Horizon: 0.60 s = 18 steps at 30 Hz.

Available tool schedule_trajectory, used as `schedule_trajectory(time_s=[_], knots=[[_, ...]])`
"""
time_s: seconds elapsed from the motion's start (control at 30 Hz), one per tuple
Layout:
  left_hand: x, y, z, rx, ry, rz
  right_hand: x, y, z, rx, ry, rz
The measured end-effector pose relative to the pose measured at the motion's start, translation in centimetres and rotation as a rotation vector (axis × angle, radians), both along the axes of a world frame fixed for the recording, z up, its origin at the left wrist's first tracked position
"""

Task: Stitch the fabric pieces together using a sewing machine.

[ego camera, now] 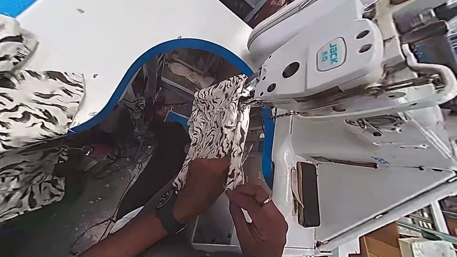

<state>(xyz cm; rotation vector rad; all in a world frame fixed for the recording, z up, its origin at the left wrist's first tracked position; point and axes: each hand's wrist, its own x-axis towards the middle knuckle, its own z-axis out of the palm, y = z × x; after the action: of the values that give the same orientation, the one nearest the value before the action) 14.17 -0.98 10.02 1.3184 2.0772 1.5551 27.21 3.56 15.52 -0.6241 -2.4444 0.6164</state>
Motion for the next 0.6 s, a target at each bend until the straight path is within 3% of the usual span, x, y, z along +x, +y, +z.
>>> schedule_trajectory(time_s=[0.17,0.3,0.6], knots=[[-0.7,0.7,-0.1,0.045,-0.016,-0.004,-1.5,1.6,-1.5,0.272,0.057,-0.06],[0.5,0.0,-1.2,0.13,0.067,0.093,-1.8,2.8,-3.1,0.349,0.078,-0.031],[-1.8,4.6,-1.1,0.129,0.36,0.228,-4.9,6.3,-3.5,0.453,0.109,-0.075]])
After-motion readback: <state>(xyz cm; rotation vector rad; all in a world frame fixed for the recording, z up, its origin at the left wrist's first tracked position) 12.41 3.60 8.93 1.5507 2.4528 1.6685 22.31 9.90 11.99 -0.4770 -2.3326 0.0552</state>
